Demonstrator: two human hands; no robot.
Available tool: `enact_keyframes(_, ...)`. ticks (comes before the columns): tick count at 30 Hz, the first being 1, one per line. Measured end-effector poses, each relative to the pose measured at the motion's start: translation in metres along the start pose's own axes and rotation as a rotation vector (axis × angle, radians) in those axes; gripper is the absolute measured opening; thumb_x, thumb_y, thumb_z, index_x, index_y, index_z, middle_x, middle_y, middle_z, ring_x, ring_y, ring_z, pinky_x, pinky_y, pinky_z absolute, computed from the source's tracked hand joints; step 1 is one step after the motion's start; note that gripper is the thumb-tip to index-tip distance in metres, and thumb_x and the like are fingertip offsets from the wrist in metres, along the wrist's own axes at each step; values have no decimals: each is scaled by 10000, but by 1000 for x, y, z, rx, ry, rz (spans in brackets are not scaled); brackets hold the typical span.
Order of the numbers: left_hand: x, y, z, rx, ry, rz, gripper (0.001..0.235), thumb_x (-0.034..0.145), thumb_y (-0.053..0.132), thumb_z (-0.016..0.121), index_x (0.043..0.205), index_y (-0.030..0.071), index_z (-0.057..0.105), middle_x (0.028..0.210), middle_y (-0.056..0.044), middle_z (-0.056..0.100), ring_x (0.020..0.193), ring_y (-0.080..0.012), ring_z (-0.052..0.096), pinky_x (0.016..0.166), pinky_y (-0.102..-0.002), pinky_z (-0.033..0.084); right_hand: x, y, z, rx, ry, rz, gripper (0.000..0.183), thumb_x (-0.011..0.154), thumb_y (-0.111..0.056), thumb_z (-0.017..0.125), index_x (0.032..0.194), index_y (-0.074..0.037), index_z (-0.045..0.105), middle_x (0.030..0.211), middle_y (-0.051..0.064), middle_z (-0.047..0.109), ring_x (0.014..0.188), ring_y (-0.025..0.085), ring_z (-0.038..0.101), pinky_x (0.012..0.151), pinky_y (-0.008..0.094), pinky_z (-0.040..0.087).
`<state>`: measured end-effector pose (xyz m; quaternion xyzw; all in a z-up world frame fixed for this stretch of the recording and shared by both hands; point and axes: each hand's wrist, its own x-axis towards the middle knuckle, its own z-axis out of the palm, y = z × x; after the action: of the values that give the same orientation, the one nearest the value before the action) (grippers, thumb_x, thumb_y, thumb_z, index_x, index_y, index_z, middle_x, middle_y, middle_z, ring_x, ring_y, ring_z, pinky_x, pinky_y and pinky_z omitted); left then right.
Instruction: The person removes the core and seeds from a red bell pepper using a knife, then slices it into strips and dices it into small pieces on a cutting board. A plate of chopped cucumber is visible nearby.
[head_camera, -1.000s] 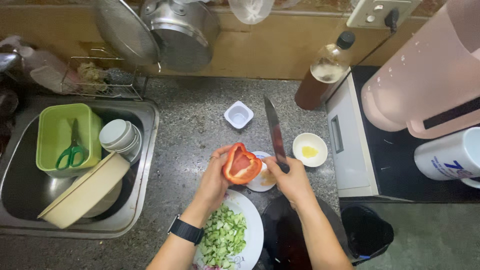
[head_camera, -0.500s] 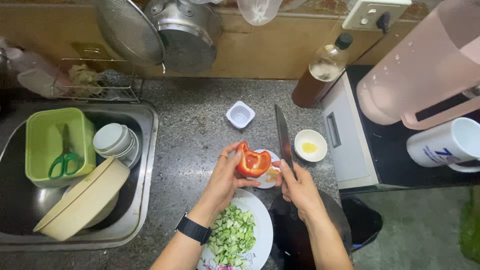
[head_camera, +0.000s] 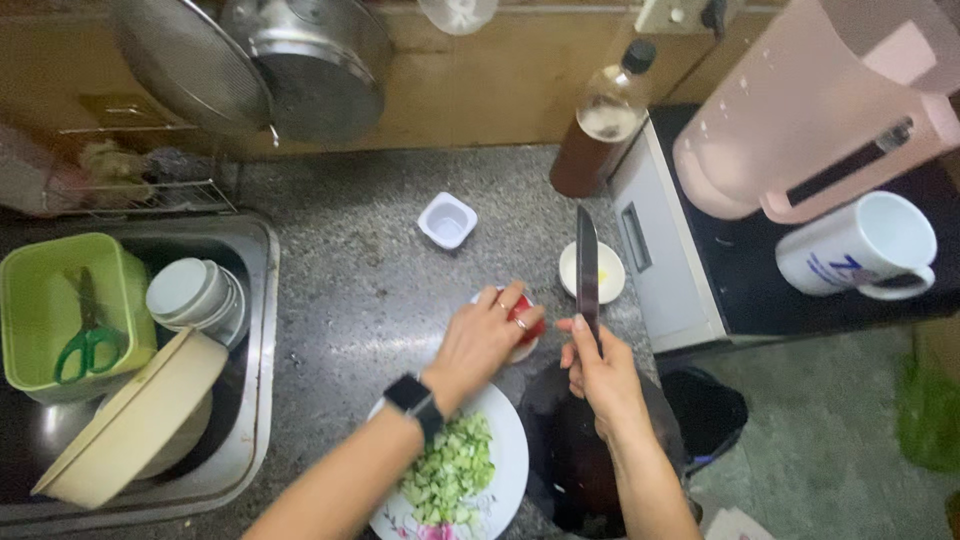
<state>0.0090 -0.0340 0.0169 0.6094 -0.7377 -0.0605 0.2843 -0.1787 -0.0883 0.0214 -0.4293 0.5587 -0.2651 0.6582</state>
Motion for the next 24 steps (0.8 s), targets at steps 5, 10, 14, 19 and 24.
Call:
enact_keyframes(5,14,-15,22,102,5,90,456,838,264,841,1244,203,643,1341,-95,576,1125,-324,585,842,-446,549,3,1,-17,4,11,20,362,1019,-326,536,1174,-39,692,635,-6,500,414,45,307,384,247,208)
enact_keyframes(10,10,-28,22,-676,138,-390,564,790,311,766,1308,167,598,1236,-75,639,1071,-261,643,826,-395,586,6,-2,-19,4,-24,-19,344,1014,-311,560,1152,-24,689,644,-8,514,411,41,311,374,245,202)
enact_keyframes(14,-3,-32,17,-1438,139,-661,469,1001,288,608,1428,96,578,1273,-50,672,1133,-162,650,976,-313,525,6,-6,-12,19,-50,9,339,1016,-316,568,1146,-32,700,642,-13,502,413,32,300,378,240,200)
enact_keyframes(19,-24,-24,9,-1771,206,-839,574,1014,484,401,1419,99,530,1239,-26,671,1043,-139,663,763,-294,549,5,-12,2,-61,-68,14,341,1011,-327,567,1132,-39,703,635,-12,501,406,37,303,376,245,201)
enact_keyframes(24,-25,-24,-3,-1774,271,-884,532,1049,531,362,1304,104,549,1054,-84,665,785,-178,596,565,-318,457,2,-12,13,-63,-117,12,349,1010,-337,563,1122,-42,713,631,-17,488,408,36,306,378,239,205)
